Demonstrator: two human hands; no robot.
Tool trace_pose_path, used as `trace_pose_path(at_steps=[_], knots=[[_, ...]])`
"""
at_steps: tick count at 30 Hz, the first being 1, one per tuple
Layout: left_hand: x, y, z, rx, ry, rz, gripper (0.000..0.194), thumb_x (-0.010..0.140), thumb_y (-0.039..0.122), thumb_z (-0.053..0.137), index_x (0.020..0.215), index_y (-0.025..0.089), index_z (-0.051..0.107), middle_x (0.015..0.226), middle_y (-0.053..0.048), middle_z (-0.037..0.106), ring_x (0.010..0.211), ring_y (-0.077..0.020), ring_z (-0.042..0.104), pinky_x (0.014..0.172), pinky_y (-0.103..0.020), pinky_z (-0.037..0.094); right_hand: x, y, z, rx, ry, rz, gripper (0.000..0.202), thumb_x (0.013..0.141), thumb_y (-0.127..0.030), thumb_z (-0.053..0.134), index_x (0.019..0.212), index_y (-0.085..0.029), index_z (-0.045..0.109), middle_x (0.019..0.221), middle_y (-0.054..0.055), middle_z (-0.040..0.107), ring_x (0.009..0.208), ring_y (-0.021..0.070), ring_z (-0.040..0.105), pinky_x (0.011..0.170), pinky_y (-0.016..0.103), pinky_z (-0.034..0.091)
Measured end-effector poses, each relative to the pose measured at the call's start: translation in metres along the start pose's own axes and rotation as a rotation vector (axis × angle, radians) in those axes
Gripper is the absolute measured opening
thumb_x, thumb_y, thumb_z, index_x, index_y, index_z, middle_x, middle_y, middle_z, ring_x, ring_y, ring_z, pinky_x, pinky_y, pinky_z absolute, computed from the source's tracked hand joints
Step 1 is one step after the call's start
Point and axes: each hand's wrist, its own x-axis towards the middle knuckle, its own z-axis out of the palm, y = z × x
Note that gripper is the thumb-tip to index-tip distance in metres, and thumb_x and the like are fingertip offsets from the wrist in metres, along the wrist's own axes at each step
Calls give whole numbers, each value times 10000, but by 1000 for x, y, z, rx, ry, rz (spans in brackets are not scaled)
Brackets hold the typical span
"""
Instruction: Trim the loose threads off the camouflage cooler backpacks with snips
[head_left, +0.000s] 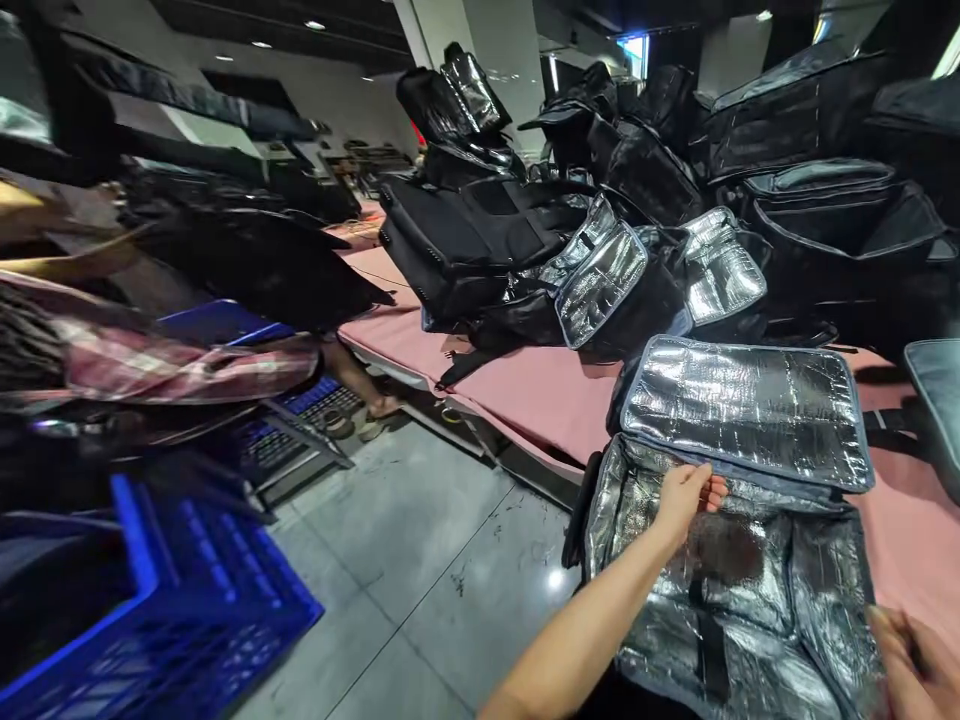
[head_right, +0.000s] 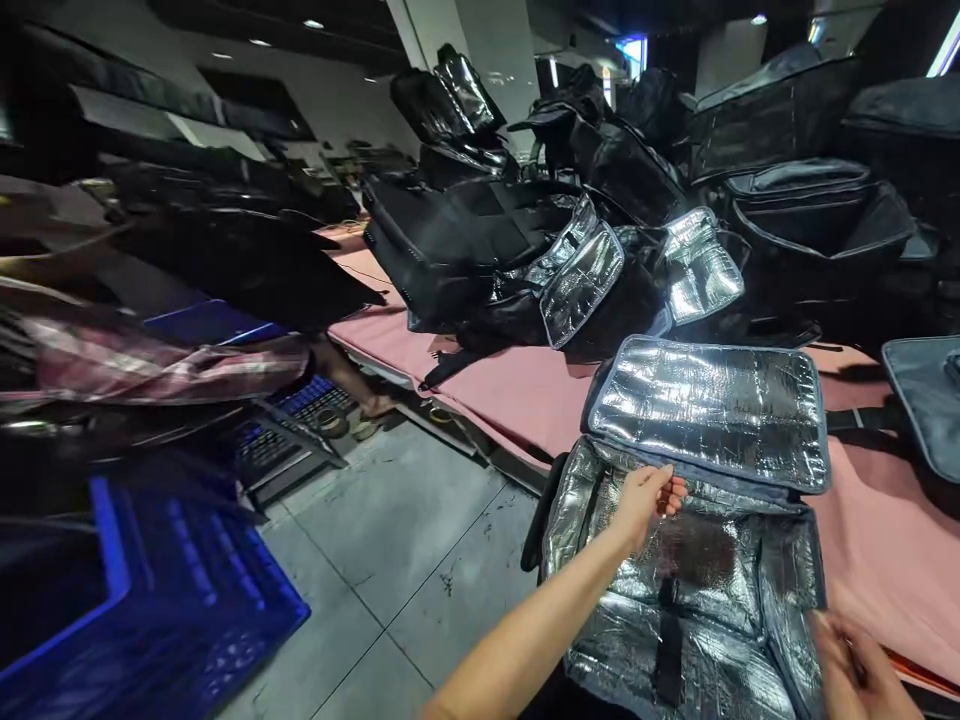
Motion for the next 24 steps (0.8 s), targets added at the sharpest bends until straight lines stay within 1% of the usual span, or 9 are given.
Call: trace_pose_path(at_steps=[2,3,6,8,10,13,15,17,24], knots=[[-13,-5,-1,-16,-12,34,452,695,551,611,671,100,638,647,-91,652,483,-97,527,473,-226,407,-2,-37,19,124,-224,-54,329,640,-525,634,755,-228,712,801,86,715,780,292,655,617,349,520],[-20,-6,-2,-17,-17,45,463,677,561,618,666,99,644,643,-95,656,480,-100,529,471,-228,407,-3,-56,30,175,-278,-71,350,658,-524,627,748,-197,715,806,93,715,783,284,651,638,347,518],[-36,-8,-6,-2,-16,66,449,657,551,637,680,104,659,639,-88,663,487,-102,533,486,-225,414,-6,-98,61,330,-344,-76,401,711,-530,604,794,-154,715,813,94,711,766,245,637,652,327,497],[-41,-7,-10,15,-14,76,416,651,523,655,701,110,659,636,-69,661,505,-102,531,500,-220,415,-5,-112,76,416,-322,25,465,700,-588,588,734,-137,696,659,72,667,641,198,602,541,274,452],[-43,-7,-12,30,-28,87,390,662,499,655,728,115,659,669,-61,670,528,-102,529,517,-219,419,-3,-116,85,524,-275,177,507,662,-629,601,655,-126,657,502,19,552,495,133,504,443,229,359],[-45,-8,-10,69,-33,129,368,665,474,663,738,113,667,679,-58,673,537,-111,527,529,-233,428,-1,-113,86,700,-243,284,468,578,-600,694,563,-156,545,421,-68,382,399,59,319,395,205,237],[-49,-10,-7,81,-26,157,359,658,469,675,726,117,669,684,-60,676,537,-118,532,532,-244,438,-3,-109,83,799,-263,297,470,568,-566,722,530,-175,466,410,-97,311,387,36,237,393,202,192],[-54,-11,-4,65,-25,154,357,647,473,688,714,123,667,691,-63,680,542,-123,537,533,-250,446,-6,-106,80,865,-302,289,462,584,-543,726,535,-175,452,413,-108,278,389,29,199,398,203,166],[-56,0,-3,72,-70,24,428,608,516,702,704,99,675,685,-102,679,541,-138,548,514,-263,452,-14,-99,86,883,-315,235,419,661,-535,683,645,-129,580,449,-103,262,421,39,187,423,212,154]])
